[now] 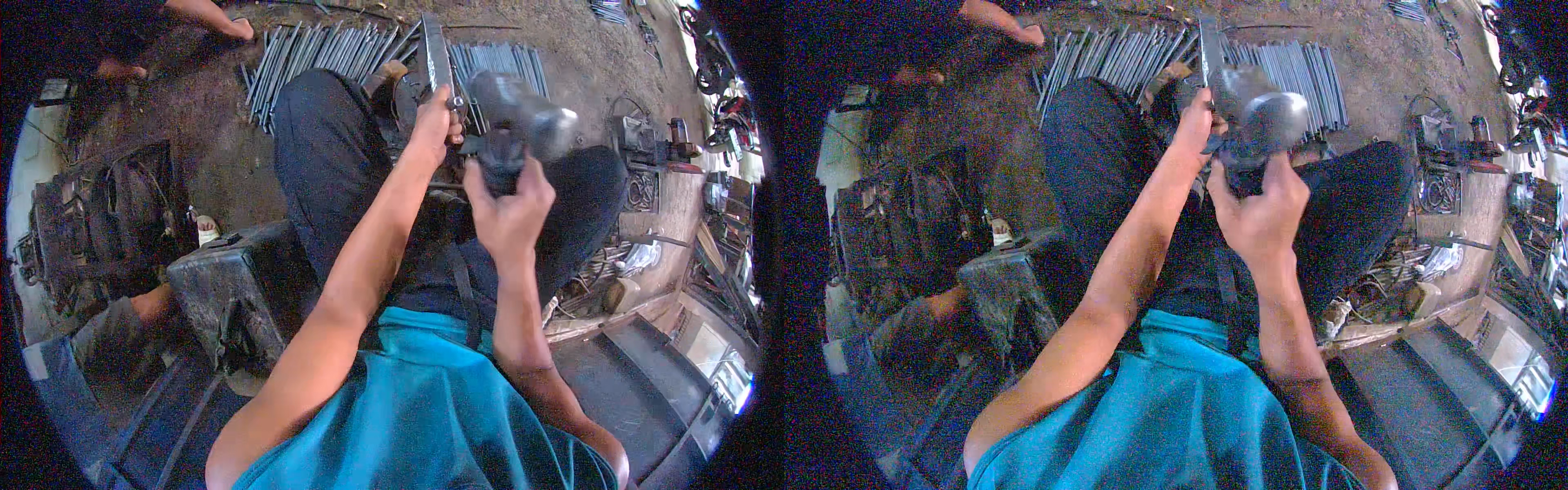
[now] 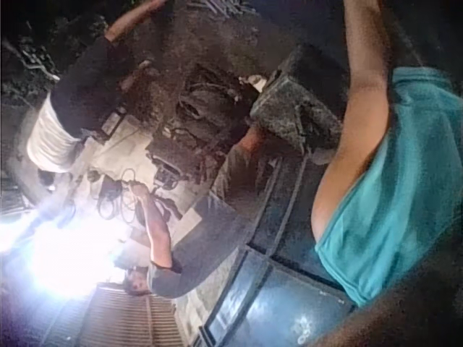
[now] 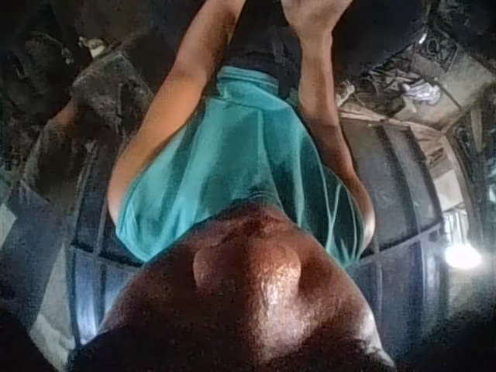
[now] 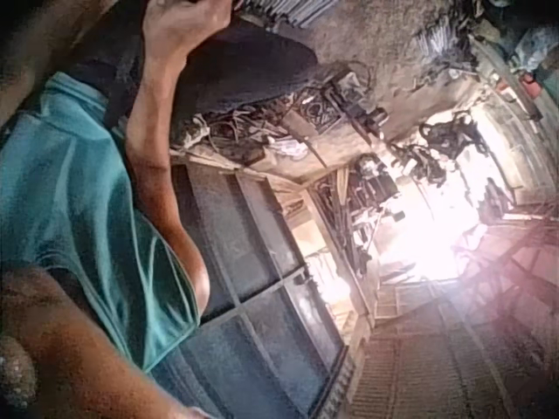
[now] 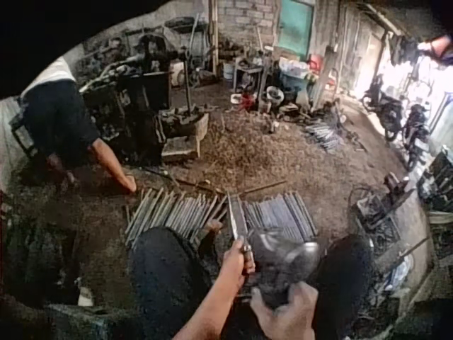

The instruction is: Hammering a metal rod against an anvil to shape or straighten it.

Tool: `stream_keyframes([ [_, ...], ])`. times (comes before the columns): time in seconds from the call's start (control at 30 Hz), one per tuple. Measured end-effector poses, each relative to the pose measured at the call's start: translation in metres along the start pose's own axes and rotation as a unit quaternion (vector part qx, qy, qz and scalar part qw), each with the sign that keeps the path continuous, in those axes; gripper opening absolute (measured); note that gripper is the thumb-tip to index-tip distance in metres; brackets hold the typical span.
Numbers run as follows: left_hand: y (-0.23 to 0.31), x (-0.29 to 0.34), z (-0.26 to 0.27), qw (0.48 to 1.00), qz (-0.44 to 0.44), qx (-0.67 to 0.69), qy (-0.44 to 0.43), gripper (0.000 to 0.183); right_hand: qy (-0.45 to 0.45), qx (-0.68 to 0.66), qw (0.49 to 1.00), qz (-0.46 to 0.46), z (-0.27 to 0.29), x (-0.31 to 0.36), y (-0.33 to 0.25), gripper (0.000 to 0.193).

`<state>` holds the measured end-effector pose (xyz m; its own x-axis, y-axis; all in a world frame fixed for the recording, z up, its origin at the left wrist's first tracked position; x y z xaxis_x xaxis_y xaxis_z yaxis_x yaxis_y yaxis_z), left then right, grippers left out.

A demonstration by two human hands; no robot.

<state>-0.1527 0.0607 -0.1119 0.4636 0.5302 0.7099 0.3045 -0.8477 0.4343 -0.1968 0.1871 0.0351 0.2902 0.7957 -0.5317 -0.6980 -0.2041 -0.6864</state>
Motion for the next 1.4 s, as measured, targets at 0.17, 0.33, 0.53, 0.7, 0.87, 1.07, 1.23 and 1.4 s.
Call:
stream_keyframes([
  [0.17, -0.007, 0.000, -0.006, 1.000, -0.008, 0.004, -0.009, 0.038, -0.085, 0.052, 0.993, -0.064, -0.008, 0.004, 0.016, 0.033],
  [0.33, -0.005, -0.008, 0.002, 0.999, 0.029, 0.037, -0.014, 0.037, -0.023, -0.068, 0.996, -0.062, 0.014, -0.011, -0.011, 0.035],
  [0.53, -0.004, 0.003, 0.007, 0.998, 0.038, 0.008, -0.043, 0.029, 0.053, -0.097, 0.994, -0.005, 0.011, -0.008, -0.010, 0.031],
  [0.7, -0.006, 0.004, 0.005, 0.997, 0.047, 0.033, -0.059, 0.032, -0.120, 0.056, 0.987, -0.096, -0.002, 0.013, 0.019, 0.030],
  [0.87, -0.008, -0.008, 0.021, 0.995, 0.029, 0.037, -0.093, 0.033, -0.081, -0.133, 0.977, -0.145, 0.007, 0.002, 0.006, 0.032],
  [1.07, -0.005, 0.002, 0.009, 0.998, 0.033, 0.011, -0.061, 0.032, 0.011, -0.144, 0.988, -0.054, 0.028, -0.022, -0.013, 0.035],
  [1.23, -0.007, 0.003, 0.007, 0.999, 0.031, 0.002, -0.013, 0.031, -0.163, -0.040, 0.978, -0.126, 0.004, 0.005, 0.033, 0.032],
  [1.4, -0.005, -0.009, 0.017, 0.991, 0.018, 0.030, -0.126, 0.031, -0.131, -0.111, 0.974, -0.148, 0.005, 0.003, 0.030, 0.032],
])
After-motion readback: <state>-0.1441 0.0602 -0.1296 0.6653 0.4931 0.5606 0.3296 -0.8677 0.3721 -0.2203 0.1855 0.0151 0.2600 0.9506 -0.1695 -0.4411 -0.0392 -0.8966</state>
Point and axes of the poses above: each hand's wrist, its own x-axis away from the middle knuckle, its own z-axis out of the back of the hand, y = z × x, the point moved 1 cm from there along -x, towards the middle knuckle, and after that the axes turned 13 degrees about z, right-handed, at the moved point
